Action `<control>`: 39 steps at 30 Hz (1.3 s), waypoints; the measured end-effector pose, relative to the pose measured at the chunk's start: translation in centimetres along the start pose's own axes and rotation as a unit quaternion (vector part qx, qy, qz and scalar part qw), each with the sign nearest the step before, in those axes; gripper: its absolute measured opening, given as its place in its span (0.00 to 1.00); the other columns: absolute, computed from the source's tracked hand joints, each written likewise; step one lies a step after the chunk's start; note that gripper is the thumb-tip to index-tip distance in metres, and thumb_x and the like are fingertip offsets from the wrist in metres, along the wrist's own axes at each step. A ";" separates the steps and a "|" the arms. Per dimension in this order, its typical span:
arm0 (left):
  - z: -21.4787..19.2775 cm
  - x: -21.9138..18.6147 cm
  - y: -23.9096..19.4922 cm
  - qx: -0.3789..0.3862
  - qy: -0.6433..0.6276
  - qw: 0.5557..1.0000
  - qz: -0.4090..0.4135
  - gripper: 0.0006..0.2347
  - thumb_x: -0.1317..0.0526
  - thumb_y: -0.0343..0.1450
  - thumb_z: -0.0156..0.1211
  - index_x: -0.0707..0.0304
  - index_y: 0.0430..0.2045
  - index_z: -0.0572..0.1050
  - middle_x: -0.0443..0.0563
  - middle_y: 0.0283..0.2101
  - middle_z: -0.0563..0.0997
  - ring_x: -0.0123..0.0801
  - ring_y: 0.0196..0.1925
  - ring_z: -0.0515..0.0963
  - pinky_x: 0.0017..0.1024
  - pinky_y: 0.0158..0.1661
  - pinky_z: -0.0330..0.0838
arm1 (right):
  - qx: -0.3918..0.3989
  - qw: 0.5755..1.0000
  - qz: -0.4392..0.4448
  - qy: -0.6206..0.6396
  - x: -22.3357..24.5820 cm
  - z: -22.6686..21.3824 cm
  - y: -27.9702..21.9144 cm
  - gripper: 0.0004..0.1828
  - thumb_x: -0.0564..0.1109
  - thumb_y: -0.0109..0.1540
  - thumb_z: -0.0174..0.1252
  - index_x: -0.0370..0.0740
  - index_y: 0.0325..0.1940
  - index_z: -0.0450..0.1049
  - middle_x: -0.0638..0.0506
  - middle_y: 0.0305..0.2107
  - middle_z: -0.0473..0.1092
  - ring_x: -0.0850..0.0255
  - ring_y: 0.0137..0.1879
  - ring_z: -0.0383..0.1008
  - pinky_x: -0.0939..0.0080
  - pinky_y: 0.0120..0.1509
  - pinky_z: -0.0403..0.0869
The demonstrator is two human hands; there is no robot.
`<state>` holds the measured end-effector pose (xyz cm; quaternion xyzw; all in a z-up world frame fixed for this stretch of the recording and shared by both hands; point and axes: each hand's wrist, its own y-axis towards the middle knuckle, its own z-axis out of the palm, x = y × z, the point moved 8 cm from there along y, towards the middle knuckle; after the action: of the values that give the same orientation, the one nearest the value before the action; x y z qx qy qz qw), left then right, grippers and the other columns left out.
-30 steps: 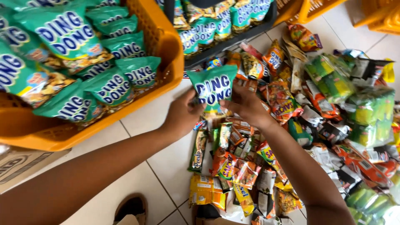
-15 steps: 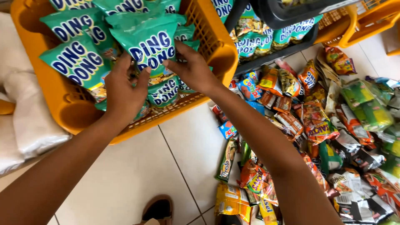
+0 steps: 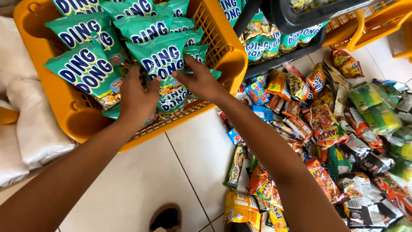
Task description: Sorting various snack packs from a pile on the floor into a yellow plastic basket.
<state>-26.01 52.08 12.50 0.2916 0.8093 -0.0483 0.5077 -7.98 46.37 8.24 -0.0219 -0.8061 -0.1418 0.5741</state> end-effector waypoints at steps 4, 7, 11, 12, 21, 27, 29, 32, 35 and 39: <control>-0.1 -0.2 -0.8 -0.025 0.011 0.999 0.027 0.25 0.65 0.71 0.69 0.78 0.59 0.63 0.67 0.53 0.74 0.51 0.54 0.76 0.40 0.52 0.72 | 0.031 0.995 0.066 0.061 0.4 0.0 -0.8 0.33 0.41 0.67 0.63 0.36 0.74 0.60 0.44 0.58 0.72 0.57 0.65 0.73 0.56 0.68 0.76; -0.1 -0.8 -1.7 -0.038 0.037 0.997 0.052 0.35 0.65 0.72 0.71 0.79 0.68 0.53 0.72 0.65 0.63 0.58 0.67 0.67 0.44 0.64 0.64 | 0.028 0.995 0.072 0.059 0.2 -0.7 -1.2 0.44 0.40 0.63 0.66 0.36 0.78 0.50 0.41 0.63 0.67 0.53 0.68 0.70 0.54 0.72 0.72; 0.1 -5.1 -3.2 -0.063 0.087 0.983 0.150 0.37 0.65 0.76 0.71 0.76 0.72 0.46 0.72 0.72 0.50 0.64 0.77 0.54 0.49 0.75 0.53 | 0.006 0.998 0.063 0.007 -1.0 -3.3 -2.5 0.47 0.37 0.61 0.68 0.34 0.78 0.49 0.40 0.66 0.65 0.52 0.72 0.67 0.53 0.74 0.69; 0.3 -6.6 -3.7 -0.062 0.090 0.976 0.189 0.36 0.65 0.78 0.71 0.73 0.72 0.46 0.70 0.73 0.48 0.63 0.79 0.52 0.49 0.77 0.52 | 0.006 0.998 0.053 0.022 -1.2 -4.0 -3.2 0.46 0.36 0.60 0.66 0.33 0.78 0.51 0.40 0.66 0.64 0.52 0.73 0.66 0.53 0.75 0.69; 11.2 -15.6 -8.3 0.132 -0.011 0.941 0.312 0.28 0.66 0.77 0.64 0.71 0.70 0.56 0.70 0.70 0.57 0.60 0.74 0.62 0.47 0.73 0.63 | -0.005 0.987 0.162 -0.018 2.4 -16.0 -18.9 0.28 0.36 0.65 0.63 0.32 0.69 0.65 0.48 0.54 0.72 0.61 0.62 0.73 0.60 0.70 0.74; 22.0 -18.7 -13.7 0.248 -0.102 0.908 0.321 0.25 0.66 0.73 0.64 0.71 0.63 0.61 0.70 0.65 0.66 0.61 0.69 0.68 0.45 0.67 0.66 | -0.127 0.951 0.281 -0.006 0.0 -27.3 -34.1 0.21 0.37 0.67 0.62 0.31 0.64 0.71 0.52 0.46 0.73 0.67 0.52 0.73 0.64 0.58 0.74; 26.0 -19.9 -16.3 0.294 -0.118 0.894 0.318 0.25 0.66 0.72 0.63 0.71 0.63 0.61 0.69 0.63 0.67 0.60 0.68 0.68 0.45 0.66 0.66 | -0.136 0.951 0.277 0.002 -1.9 -29.7 -38.9 0.21 0.38 0.66 0.61 0.32 0.63 0.71 0.52 0.46 0.74 0.67 0.52 0.74 0.64 0.59 0.74; 32.1 -21.1 -21.0 0.401 -0.118 0.862 0.286 0.24 0.64 0.71 0.63 0.70 0.62 0.63 0.68 0.61 0.69 0.59 0.64 0.71 0.45 0.63 0.67 | -0.150 0.943 0.294 -0.036 -4.6 -31.7 -45.6 0.21 0.39 0.63 0.62 0.33 0.61 0.71 0.53 0.45 0.75 0.68 0.51 0.75 0.64 0.58 0.76; 38.6 -20.1 -27.0 0.509 -0.095 0.820 0.246 0.24 0.60 0.71 0.62 0.68 0.61 0.64 0.67 0.60 0.72 0.58 0.61 0.73 0.44 0.59 0.69 | -0.154 0.918 0.349 -0.106 -6.1 -31.3 -51.6 0.20 0.40 0.63 0.63 0.36 0.59 0.74 0.52 0.41 0.77 0.67 0.47 0.76 0.63 0.52 0.77; 45.8 -19.9 -34.0 0.656 0.005 0.724 0.213 0.29 0.53 0.69 0.63 0.67 0.63 0.63 0.67 0.58 0.74 0.56 0.59 0.76 0.45 0.57 0.70 | -0.171 0.910 0.365 -0.102 -7.5 -27.5 -59.3 0.18 0.42 0.62 0.63 0.37 0.56 0.75 0.51 0.38 0.78 0.64 0.46 0.80 0.61 0.51 0.79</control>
<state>-1.13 -1.58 -0.03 0.7166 0.4946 -0.4567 0.1823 8.09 -16.50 -2.56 -0.4265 -0.7596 -0.0554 0.4880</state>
